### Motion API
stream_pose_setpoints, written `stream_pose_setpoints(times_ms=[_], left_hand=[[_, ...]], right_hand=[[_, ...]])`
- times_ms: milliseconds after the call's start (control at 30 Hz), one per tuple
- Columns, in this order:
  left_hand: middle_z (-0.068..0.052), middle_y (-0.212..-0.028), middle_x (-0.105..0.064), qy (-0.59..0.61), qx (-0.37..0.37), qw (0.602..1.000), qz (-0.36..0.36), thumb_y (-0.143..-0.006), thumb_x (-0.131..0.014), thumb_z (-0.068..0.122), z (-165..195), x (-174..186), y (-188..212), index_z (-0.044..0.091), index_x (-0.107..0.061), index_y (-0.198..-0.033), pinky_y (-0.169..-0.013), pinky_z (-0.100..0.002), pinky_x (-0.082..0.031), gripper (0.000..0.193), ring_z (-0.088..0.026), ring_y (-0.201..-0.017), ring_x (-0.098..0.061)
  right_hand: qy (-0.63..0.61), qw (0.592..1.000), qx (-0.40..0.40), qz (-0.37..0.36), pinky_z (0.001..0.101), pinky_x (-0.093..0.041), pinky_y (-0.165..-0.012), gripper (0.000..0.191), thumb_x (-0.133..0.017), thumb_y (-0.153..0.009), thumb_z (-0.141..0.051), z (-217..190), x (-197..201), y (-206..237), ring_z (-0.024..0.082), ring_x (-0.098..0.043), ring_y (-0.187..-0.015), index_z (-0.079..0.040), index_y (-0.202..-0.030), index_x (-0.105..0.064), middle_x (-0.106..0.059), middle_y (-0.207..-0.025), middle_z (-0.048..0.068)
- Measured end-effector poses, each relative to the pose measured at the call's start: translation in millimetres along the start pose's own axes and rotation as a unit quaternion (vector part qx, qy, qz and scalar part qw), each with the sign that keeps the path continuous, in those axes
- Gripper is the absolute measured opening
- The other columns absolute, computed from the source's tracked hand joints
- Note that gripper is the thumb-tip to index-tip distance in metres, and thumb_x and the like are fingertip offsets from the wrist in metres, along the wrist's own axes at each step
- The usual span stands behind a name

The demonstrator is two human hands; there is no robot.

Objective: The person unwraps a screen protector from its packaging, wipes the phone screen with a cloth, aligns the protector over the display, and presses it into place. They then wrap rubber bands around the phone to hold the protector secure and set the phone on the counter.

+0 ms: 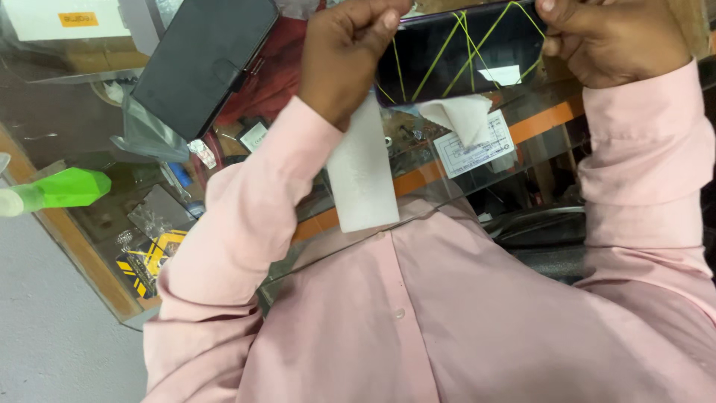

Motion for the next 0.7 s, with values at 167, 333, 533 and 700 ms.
stream_pose_setpoints(times_ms=[167, 333, 533, 700], left_hand=[[-0.007, -0.115, -0.077, 0.041, -0.065, 0.997, 0.024, -0.105, -0.065, 0.003, 3, -9, 5, -0.001, -0.069, -0.120, -0.097, -0.026, -0.056, 0.016, -0.011, -0.106, -0.072], [-0.011, -0.106, -0.074, -0.219, -0.055, 0.974, -0.024, -0.101, -0.077, 0.009, 6, -10, 9, 0.008, -0.069, -0.125, -0.090, -0.030, -0.055, 0.025, -0.019, -0.099, -0.072], [-0.011, -0.122, -0.073, -0.167, -0.172, 0.970, -0.028, -0.101, -0.074, 0.000, 12, -9, 18, 0.008, -0.071, -0.127, -0.106, -0.033, -0.052, 0.028, -0.024, -0.118, -0.070], [-0.009, -0.116, -0.073, -0.081, -0.111, 0.988, 0.075, -0.103, -0.070, -0.003, -4, 9, 13, 0.005, -0.073, -0.121, -0.103, -0.032, -0.052, 0.020, -0.024, -0.111, -0.069]], right_hand=[[0.026, 0.997, 0.027, -0.064, 0.0241, -0.054, -0.074, 0.011, -0.069, -0.118, -0.010, -9, -6, -5, 0.007, -0.063, -0.079, -0.009, -0.106, -0.068, -0.066, -0.093, -0.002], [-0.011, 0.999, -0.032, -0.029, 0.0241, -0.054, -0.076, 0.009, -0.067, -0.114, -0.009, 1, -4, -8, 0.007, -0.065, -0.083, -0.008, -0.105, -0.067, -0.066, -0.094, -0.002], [0.031, 0.999, -0.025, -0.028, 0.0281, -0.059, -0.082, 0.007, -0.065, -0.114, -0.011, 0, -3, -9, 0.010, -0.069, -0.087, -0.007, -0.108, -0.063, -0.066, -0.095, 0.000], [0.051, 0.995, 0.016, -0.081, 0.0315, -0.062, -0.087, 0.008, -0.063, -0.115, -0.013, -8, -15, -3, 0.013, -0.073, -0.091, -0.006, -0.111, -0.060, -0.065, -0.095, 0.001]])
Point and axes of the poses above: each hand's wrist, its own y-axis away from the middle knuckle, its own x-axis out of the back of the hand, z = x × y, the point moved 6 cm from there along -y, towards the middle knuckle
